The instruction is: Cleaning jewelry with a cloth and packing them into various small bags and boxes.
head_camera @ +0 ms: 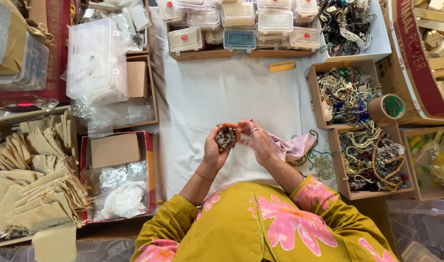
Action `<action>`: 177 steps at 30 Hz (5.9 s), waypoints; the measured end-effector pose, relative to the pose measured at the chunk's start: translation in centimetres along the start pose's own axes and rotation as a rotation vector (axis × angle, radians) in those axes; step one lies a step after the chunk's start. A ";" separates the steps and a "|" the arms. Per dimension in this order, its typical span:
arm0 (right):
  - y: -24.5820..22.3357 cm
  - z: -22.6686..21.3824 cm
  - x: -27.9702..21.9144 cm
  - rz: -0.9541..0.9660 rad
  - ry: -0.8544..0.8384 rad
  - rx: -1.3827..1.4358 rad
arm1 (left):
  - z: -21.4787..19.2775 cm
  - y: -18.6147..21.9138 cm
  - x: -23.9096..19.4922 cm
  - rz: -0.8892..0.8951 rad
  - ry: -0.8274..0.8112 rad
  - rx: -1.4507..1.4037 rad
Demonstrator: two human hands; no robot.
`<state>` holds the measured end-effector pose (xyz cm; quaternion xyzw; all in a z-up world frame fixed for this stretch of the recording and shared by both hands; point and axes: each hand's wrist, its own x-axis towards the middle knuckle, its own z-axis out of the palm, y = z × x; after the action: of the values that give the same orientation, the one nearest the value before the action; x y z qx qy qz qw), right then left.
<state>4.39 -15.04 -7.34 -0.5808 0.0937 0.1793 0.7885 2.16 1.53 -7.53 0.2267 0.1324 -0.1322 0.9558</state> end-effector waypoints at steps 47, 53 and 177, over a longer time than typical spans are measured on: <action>3.4 -2.8 -0.2 0.527 -0.170 0.434 | -2.1 2.0 -3.1 0.437 0.167 1.009; 2.5 -2.1 -1.8 0.554 -0.370 0.353 | -5.5 3.1 -3.8 0.363 0.275 0.935; 8.7 -8.1 2.4 0.518 -0.254 0.056 | -11.5 2.3 -1.3 0.438 0.441 1.734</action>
<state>3.63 -20.05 -18.37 -0.4885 0.1443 0.4432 0.7376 -0.50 9.13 -16.11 0.9039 0.1204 0.0448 0.4080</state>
